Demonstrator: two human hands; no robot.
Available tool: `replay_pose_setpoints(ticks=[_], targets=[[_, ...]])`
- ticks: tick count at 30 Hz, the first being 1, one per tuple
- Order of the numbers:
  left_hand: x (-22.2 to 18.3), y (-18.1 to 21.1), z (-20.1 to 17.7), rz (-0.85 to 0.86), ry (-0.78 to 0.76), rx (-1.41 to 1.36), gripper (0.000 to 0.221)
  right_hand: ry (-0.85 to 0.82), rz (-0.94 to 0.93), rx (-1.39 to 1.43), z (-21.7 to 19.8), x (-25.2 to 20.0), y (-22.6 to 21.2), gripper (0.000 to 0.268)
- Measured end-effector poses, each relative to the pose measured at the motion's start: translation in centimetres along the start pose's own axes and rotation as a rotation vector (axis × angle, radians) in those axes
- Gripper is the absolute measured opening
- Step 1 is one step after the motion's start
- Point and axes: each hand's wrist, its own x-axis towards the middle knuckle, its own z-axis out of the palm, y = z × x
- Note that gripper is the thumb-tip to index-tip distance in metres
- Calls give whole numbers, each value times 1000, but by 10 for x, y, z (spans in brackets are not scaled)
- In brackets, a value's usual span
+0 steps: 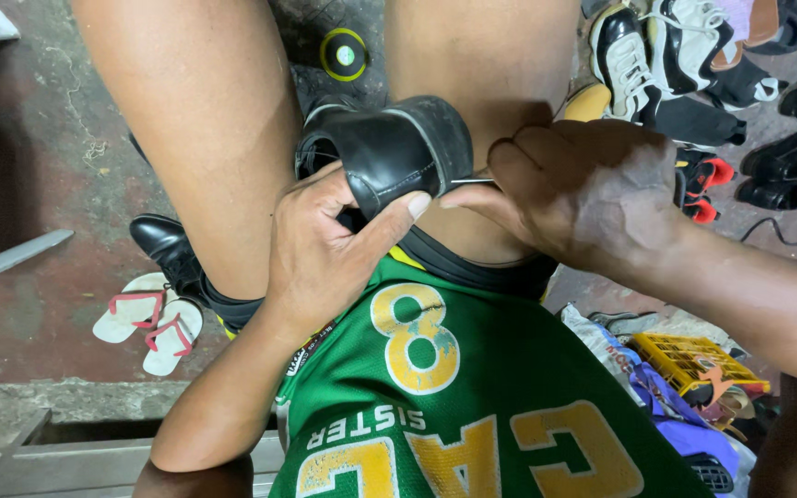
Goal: The person is stitching the sole of a black leather shoe by hand with a tool and thread while holding the shoe on their lap.
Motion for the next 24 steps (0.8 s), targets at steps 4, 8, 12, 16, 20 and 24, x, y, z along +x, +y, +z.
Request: replay_pose_setpoints(ticks=[4, 8, 12, 16, 20, 24], targets=[[-7, 3, 5, -111, 58, -125, 11, -122, 30, 284, -16, -9, 5, 26], [-6, 5, 7, -53, 77, -55, 12, -228, 44, 321, -24, -18, 2, 53], [-7, 2, 10, -79, 104, -16, 10, -123, 2, 183, -25, -18, -17, 31], [-6, 2, 9, 5, 104, -23, 11, -144, -34, 183, -22, -5, -21, 31], [-4, 0, 8, 18, 102, -22, 11, -10, -56, 188, -19, 7, -19, 37], [-4, -4, 7, -88, 100, 76, 15, -151, 15, 195, -18, 13, -18, 24]])
